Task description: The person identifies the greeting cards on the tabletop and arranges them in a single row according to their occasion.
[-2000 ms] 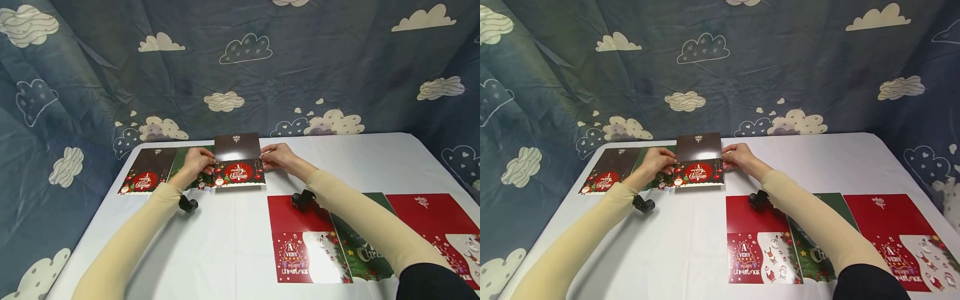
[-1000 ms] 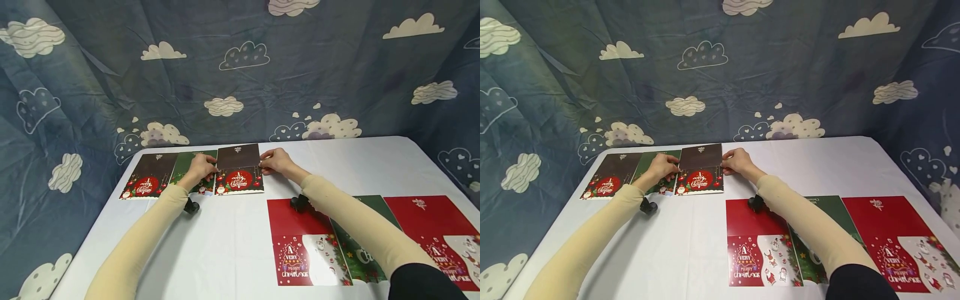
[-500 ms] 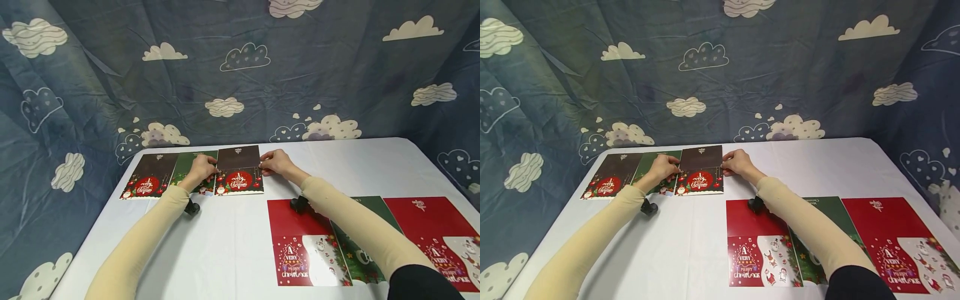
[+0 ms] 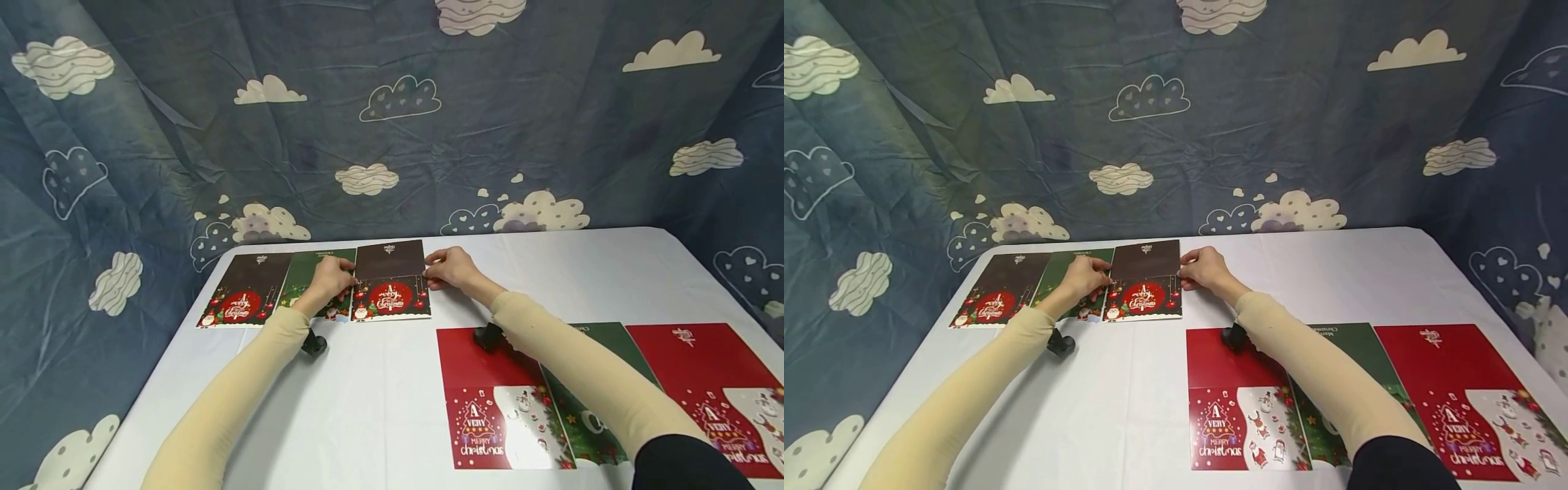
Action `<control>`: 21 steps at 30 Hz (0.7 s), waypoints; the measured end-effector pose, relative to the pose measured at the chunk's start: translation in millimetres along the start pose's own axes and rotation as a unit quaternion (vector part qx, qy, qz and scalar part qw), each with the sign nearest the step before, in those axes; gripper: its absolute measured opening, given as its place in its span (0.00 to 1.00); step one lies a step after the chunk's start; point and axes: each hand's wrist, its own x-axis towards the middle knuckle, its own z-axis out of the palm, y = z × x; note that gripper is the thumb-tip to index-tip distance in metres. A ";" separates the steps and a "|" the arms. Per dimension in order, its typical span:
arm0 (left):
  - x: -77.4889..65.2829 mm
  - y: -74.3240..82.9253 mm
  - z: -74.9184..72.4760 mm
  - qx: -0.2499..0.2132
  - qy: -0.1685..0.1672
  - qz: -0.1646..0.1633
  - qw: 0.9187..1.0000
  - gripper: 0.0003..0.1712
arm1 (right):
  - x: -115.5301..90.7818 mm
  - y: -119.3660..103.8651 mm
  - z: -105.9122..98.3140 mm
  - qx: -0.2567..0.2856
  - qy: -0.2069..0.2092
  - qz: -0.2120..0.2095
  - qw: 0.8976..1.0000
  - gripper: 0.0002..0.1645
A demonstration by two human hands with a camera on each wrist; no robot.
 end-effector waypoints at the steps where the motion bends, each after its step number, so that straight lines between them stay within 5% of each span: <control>1: 0.1 -0.4 0.1 0.000 0.001 0.000 1.000 0.21 | 0.3 0.1 0.3 0.000 0.000 0.000 1.000 0.21; 21: -3.0 -1.9 -1.4 0.004 0.003 0.030 1.000 0.22 | -0.3 0.4 0.2 -0.013 0.005 0.008 1.000 0.19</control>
